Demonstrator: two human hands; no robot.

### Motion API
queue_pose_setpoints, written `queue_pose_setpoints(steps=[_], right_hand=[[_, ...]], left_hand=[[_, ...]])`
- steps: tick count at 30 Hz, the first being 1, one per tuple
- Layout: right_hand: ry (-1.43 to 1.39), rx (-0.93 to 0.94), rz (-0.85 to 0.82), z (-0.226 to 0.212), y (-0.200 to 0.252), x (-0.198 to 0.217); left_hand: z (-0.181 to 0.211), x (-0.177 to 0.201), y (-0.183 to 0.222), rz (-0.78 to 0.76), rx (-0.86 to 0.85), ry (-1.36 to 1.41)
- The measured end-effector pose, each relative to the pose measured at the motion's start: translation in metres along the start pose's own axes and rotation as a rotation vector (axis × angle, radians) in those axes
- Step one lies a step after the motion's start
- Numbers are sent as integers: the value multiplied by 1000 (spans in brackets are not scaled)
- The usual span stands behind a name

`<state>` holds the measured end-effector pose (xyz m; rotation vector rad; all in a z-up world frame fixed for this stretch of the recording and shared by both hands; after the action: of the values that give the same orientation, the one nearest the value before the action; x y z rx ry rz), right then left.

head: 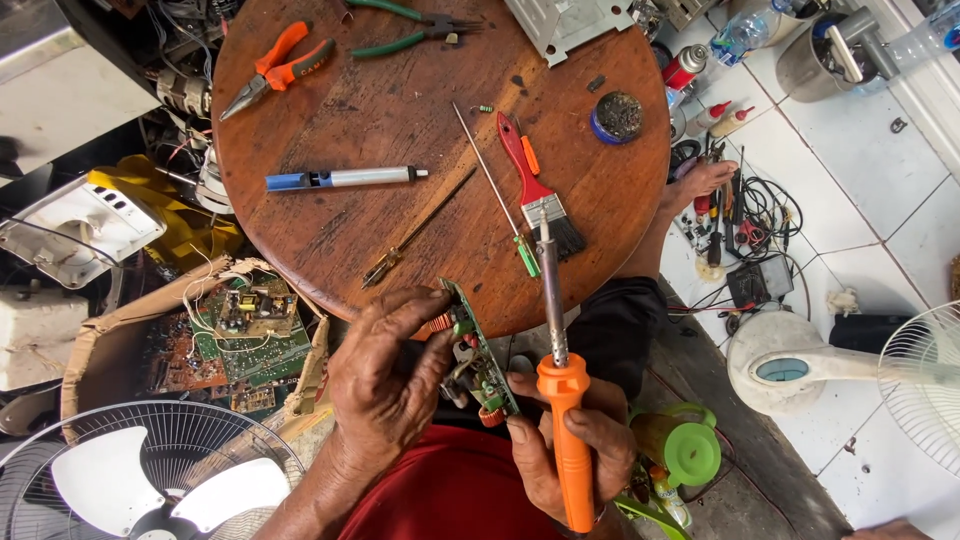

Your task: Repairing a printed circuit board by soldering and desoldering components using specialized tools.

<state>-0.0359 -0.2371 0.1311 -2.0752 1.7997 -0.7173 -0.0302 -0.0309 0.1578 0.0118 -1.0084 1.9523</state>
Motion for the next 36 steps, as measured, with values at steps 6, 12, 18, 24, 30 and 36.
queue_pose_setpoints(steps=[6, 12, 18, 24, 30, 36], right_hand=[[95, 53, -4, 1, -2, 7], [128, 34, -4, 4, 4, 8], [34, 52, 25, 6, 9, 5], [116, 161, 18, -16, 1, -10], [-168, -320, -96, -43, 20, 3], [-2, 122, 29, -12, 15, 25]], left_hand=[[-4, 0, -15, -68, 72, 283], [0, 8, -23, -95, 144, 339], [3, 7, -19, -69, 25, 301], [3, 5, -20, -93, 44, 303], [-24, -9, -2, -90, 352, 774], [-43, -15, 3, 30, 520, 1214]])
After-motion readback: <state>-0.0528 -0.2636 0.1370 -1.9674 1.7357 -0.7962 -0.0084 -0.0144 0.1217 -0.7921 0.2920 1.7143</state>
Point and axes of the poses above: each hand's wrist, its own y-axis away from the middle knuckle, its own x-axis out of the back of the hand, z = x × y, the point moved 6 cm from there along -y, towards the middle knuckle, and after that the axes turned 5 degrees about -x, right-handed, at the moved point
